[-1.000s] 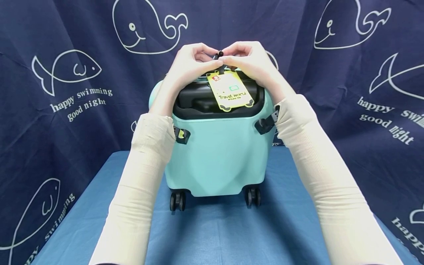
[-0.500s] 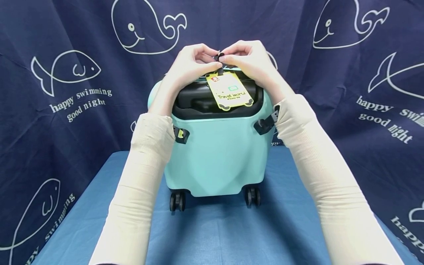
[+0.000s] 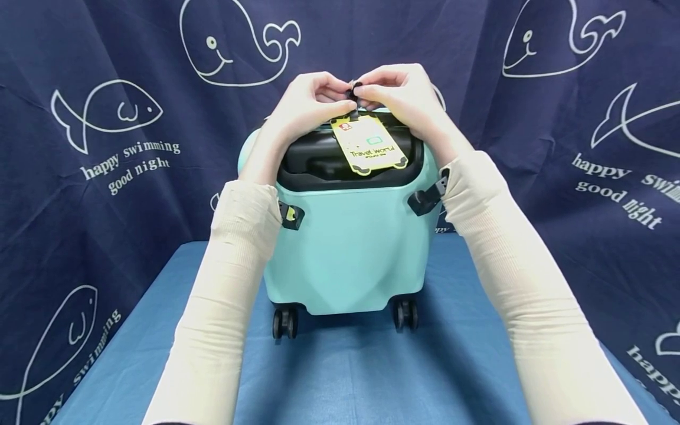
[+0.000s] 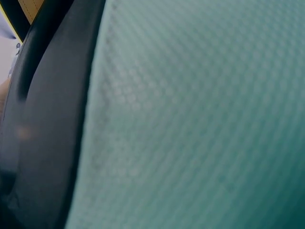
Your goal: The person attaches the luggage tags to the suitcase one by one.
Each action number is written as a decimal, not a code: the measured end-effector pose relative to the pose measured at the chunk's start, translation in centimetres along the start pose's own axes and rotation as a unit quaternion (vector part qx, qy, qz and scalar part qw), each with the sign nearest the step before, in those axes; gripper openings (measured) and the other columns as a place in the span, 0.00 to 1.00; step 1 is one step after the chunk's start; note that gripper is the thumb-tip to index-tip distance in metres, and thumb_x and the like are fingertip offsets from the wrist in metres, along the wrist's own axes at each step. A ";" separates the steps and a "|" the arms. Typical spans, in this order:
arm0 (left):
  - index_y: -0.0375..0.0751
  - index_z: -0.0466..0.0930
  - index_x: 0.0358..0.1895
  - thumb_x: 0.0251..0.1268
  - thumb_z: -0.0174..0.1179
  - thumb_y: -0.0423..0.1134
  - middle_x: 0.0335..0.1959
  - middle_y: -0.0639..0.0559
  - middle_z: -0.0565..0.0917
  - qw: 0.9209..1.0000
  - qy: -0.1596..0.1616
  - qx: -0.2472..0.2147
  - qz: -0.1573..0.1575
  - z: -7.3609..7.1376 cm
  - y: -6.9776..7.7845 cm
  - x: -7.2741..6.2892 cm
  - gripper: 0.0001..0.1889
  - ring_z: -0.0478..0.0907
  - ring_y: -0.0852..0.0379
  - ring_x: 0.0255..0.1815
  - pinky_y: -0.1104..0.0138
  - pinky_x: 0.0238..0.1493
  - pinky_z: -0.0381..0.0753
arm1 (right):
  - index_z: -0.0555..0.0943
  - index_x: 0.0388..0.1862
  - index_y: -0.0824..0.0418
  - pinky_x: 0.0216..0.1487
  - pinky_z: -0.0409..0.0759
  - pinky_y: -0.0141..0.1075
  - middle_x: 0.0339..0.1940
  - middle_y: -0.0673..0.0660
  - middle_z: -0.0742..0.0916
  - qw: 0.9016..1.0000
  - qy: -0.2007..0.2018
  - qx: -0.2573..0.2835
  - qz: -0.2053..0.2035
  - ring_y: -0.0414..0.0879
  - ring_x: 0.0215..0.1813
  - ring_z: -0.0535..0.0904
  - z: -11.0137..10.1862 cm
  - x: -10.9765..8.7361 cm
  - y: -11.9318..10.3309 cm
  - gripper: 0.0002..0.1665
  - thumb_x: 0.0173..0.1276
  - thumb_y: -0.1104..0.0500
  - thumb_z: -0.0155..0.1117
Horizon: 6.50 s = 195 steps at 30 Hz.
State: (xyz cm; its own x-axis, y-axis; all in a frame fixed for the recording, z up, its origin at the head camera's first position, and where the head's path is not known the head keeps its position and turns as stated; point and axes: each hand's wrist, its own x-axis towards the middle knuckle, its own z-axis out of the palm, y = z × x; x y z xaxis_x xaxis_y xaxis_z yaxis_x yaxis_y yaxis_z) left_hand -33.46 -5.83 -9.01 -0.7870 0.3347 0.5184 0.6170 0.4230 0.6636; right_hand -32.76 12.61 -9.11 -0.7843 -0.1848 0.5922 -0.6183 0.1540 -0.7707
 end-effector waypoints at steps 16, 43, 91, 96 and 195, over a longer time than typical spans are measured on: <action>0.39 0.78 0.52 0.56 0.65 0.45 0.44 0.49 0.83 0.999 -0.006 0.044 -0.019 0.1 0.2 0.0 0.21 0.80 0.63 0.41 0.75 0.49 0.76 | 0.84 0.41 0.64 0.37 0.77 0.25 0.28 0.47 0.87 0.999 -0.022 -0.025 0.015 0.36 0.30 0.80 0.0 0.0 -0.1 0.11 0.59 0.62 0.68; 0.40 0.77 0.54 0.60 0.62 0.45 0.48 0.47 0.83 0.997 -0.027 0.066 -0.017 0.1 0.3 0.0 0.21 0.80 0.63 0.43 0.75 0.51 0.74 | 0.83 0.34 0.61 0.36 0.79 0.26 0.27 0.49 0.85 0.999 -0.002 -0.047 -0.026 0.38 0.28 0.81 0.1 -0.2 0.0 0.04 0.60 0.63 0.66; 0.40 0.79 0.53 0.60 0.62 0.45 0.47 0.47 0.84 0.995 -0.036 0.092 -0.032 0.0 0.5 0.0 0.20 0.80 0.64 0.42 0.77 0.49 0.73 | 0.77 0.47 0.66 0.35 0.80 0.26 0.25 0.51 0.84 1.000 -0.007 -0.002 -0.015 0.41 0.27 0.81 0.1 -0.1 0.0 0.10 0.69 0.64 0.56; 0.40 0.80 0.50 0.59 0.63 0.46 0.44 0.49 0.84 0.995 -0.033 0.094 -0.032 0.0 0.5 0.0 0.19 0.80 0.64 0.40 0.76 0.48 0.73 | 0.73 0.37 0.59 0.33 0.79 0.28 0.23 0.51 0.84 1.000 0.026 0.003 -0.014 0.41 0.24 0.80 0.0 0.0 0.1 0.07 0.64 0.64 0.62; 0.37 0.78 0.47 0.57 0.65 0.42 0.40 0.49 0.83 0.998 -0.016 0.057 -0.006 -0.1 -0.2 -0.1 0.17 0.80 0.63 0.38 0.75 0.47 0.76 | 0.75 0.32 0.54 0.35 0.65 0.29 0.24 0.44 0.78 0.983 -0.049 -0.172 0.034 0.37 0.29 0.71 0.3 0.2 -0.1 0.08 0.69 0.52 0.57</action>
State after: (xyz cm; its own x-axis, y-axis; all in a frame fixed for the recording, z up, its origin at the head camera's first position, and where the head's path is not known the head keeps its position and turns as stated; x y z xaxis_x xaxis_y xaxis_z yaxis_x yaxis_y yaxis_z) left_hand -33.47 -6.05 -9.16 -0.7954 0.3553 0.4910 0.6046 0.5203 0.6031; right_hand -32.87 12.29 -8.95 -0.8256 -0.2533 0.5042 -0.5594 0.4848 -0.6724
